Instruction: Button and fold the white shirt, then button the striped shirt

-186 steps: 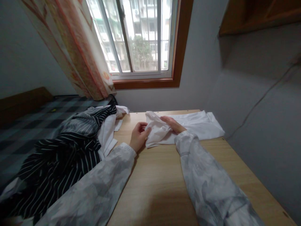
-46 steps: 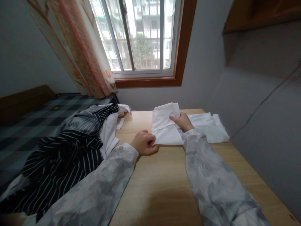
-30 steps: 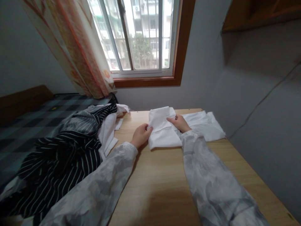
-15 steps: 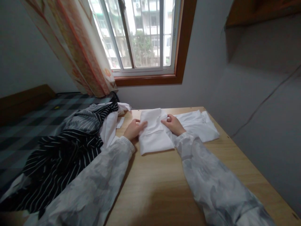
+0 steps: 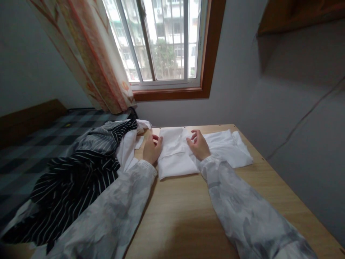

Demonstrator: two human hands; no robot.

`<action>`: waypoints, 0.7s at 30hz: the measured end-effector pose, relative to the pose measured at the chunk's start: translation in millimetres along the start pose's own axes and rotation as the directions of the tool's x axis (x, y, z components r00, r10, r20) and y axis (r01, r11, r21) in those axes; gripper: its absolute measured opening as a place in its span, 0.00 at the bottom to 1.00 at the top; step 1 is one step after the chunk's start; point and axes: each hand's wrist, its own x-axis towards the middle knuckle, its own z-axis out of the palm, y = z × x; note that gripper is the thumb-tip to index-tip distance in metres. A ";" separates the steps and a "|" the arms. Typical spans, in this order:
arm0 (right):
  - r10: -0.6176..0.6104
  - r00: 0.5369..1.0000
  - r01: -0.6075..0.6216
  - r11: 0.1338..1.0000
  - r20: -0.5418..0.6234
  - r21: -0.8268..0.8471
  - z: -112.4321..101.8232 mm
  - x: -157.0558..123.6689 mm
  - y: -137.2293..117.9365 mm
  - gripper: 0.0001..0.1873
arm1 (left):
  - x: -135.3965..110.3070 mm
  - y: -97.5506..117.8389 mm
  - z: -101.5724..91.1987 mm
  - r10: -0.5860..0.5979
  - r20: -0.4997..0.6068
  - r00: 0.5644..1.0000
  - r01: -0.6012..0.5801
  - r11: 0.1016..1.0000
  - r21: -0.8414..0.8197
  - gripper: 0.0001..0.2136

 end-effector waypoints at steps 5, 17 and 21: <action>-0.149 0.989 0.149 0.979 0.014 -0.140 4.2 -5.0 -5.5 0.25 | -7.2 -2.5 6.3 0.391 0.050 0.919 -0.393 0.919 0.024 0.12; 0.257 0.950 -0.231 0.960 0.177 -0.156 21.9 10.3 1.8 0.36 | 1.2 -6.4 11.0 0.203 0.166 0.965 -0.169 0.966 -0.197 0.22; 0.231 0.945 -0.210 0.971 0.231 -0.115 18.9 3.6 -2.9 0.27 | 17.3 -13.4 18.7 -0.016 0.248 0.969 0.116 0.913 -0.391 0.24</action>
